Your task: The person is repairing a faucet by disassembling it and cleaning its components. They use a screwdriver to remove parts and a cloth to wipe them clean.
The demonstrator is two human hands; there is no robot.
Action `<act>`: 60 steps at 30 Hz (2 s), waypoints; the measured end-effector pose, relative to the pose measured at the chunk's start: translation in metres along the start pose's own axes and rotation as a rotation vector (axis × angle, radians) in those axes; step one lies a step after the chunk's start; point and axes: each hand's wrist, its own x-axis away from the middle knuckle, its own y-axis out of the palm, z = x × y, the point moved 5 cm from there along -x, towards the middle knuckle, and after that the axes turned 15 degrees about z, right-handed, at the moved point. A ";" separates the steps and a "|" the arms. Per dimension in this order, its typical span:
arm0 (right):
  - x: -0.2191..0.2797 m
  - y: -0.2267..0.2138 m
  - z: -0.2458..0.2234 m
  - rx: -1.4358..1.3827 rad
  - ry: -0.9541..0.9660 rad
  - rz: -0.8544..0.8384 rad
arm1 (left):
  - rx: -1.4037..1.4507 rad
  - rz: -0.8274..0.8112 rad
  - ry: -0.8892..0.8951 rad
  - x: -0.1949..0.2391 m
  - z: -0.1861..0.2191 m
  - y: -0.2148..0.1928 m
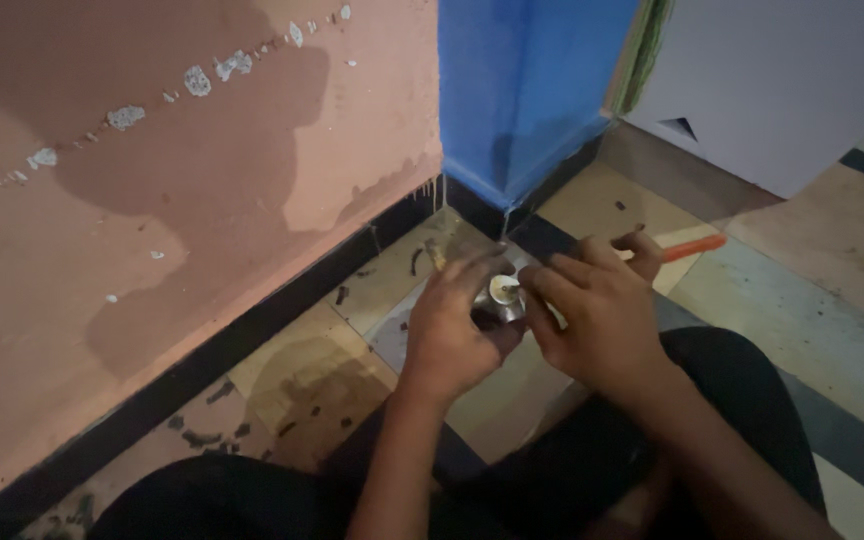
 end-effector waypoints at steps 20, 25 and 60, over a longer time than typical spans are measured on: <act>0.018 0.013 -0.005 0.063 0.010 0.047 | 0.004 0.017 -0.079 -0.004 -0.008 -0.001; 0.017 0.013 -0.001 0.089 0.011 0.064 | 0.044 0.026 -0.084 -0.007 -0.008 -0.004; 0.014 0.012 0.017 0.056 0.136 -0.014 | -0.005 0.050 0.014 -0.001 0.005 -0.001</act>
